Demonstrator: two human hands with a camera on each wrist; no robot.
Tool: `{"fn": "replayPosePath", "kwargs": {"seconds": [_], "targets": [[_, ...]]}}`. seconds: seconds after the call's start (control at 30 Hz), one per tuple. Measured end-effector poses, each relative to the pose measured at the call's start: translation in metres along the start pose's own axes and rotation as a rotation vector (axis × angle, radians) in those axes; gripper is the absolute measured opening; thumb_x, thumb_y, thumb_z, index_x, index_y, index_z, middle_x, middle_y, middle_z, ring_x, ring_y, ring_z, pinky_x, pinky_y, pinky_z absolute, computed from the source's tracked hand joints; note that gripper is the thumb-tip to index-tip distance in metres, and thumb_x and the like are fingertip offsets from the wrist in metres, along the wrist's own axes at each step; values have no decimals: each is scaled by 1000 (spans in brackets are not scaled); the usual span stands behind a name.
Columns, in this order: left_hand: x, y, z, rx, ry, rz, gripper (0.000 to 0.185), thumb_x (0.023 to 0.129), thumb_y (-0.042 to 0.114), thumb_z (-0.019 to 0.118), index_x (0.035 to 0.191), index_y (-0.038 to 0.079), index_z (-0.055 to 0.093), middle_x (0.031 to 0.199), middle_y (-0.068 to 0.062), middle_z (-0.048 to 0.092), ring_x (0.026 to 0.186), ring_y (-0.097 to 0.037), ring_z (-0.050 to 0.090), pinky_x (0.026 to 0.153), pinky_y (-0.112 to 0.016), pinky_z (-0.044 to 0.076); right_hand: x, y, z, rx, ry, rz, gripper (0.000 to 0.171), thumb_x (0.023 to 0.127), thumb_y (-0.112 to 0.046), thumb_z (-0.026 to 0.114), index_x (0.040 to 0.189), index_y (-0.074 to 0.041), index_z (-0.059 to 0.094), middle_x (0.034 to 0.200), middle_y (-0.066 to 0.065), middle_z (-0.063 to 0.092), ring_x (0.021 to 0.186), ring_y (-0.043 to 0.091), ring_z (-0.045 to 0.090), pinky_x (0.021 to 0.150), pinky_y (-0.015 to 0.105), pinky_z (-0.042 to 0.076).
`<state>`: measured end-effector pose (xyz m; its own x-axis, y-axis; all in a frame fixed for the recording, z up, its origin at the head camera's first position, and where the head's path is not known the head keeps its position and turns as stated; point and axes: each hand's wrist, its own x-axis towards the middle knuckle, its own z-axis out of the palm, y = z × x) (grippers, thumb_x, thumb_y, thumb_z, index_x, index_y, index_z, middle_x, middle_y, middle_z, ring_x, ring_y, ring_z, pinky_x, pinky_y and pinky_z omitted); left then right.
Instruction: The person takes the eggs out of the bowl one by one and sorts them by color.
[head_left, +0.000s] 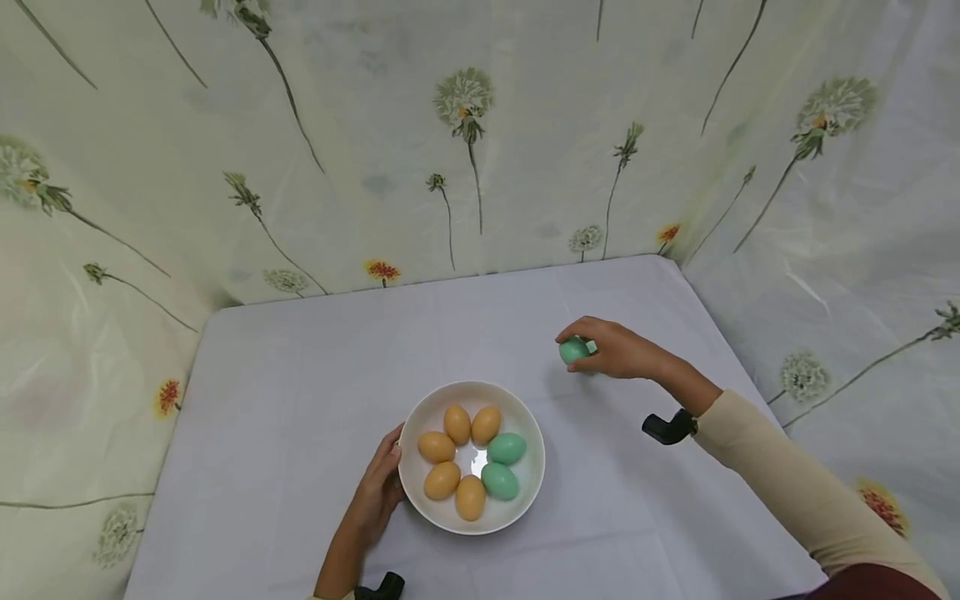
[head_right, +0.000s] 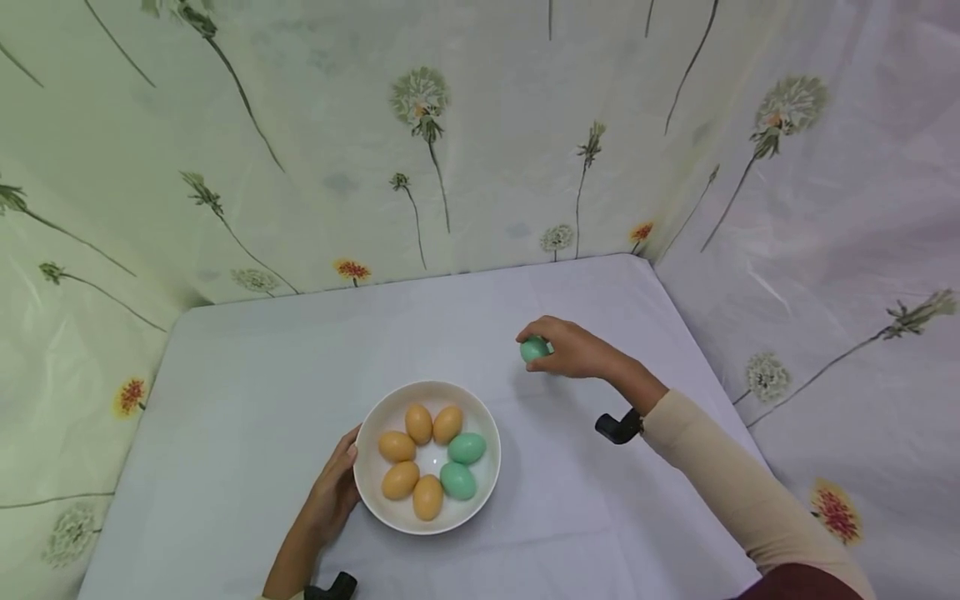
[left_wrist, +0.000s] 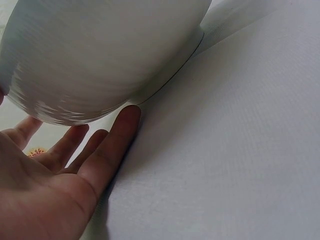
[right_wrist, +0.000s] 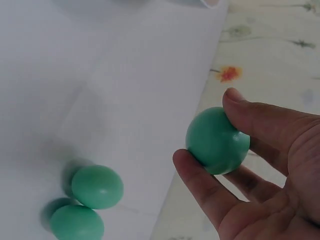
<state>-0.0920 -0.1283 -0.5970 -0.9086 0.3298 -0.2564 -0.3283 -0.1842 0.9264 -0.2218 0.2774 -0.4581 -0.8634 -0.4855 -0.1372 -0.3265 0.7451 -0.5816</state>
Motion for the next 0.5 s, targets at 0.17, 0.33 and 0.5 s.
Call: {"fn": "replayPosePath", "kwargs": {"seconds": [0.17, 0.33, 0.5], "targets": [[0, -2, 0, -5, -4, 7, 56, 106, 42, 37, 157, 20, 26, 164, -15, 23, 140, -41, 38, 92, -46, 52, 1, 11, -2, -25, 2, 35, 41, 90, -20, 75, 128, -11, 64, 134, 14, 58, 118, 31, 57, 93, 46, 53], [0, -2, 1, -5, -4, 10, 56, 106, 43, 36, 157, 19, 25, 164, -14, 23, 140, -39, 39, 91, -45, 52, -2, 21, -9, -26, 15, 103, 43, 90, -21, 75, 130, -12, 63, 136, 15, 56, 121, 33, 54, 97, 51, 48], [0, 0, 2, 9, 9, 4, 55, 106, 43, 36, 156, 22, 28, 163, -14, 25, 141, -42, 38, 92, -45, 53, -7, 35, -15, -7, 28, 191, 45, 92, -21, 73, 133, -11, 60, 139, 16, 54, 122, 34, 52, 99, 53, 47]]}}
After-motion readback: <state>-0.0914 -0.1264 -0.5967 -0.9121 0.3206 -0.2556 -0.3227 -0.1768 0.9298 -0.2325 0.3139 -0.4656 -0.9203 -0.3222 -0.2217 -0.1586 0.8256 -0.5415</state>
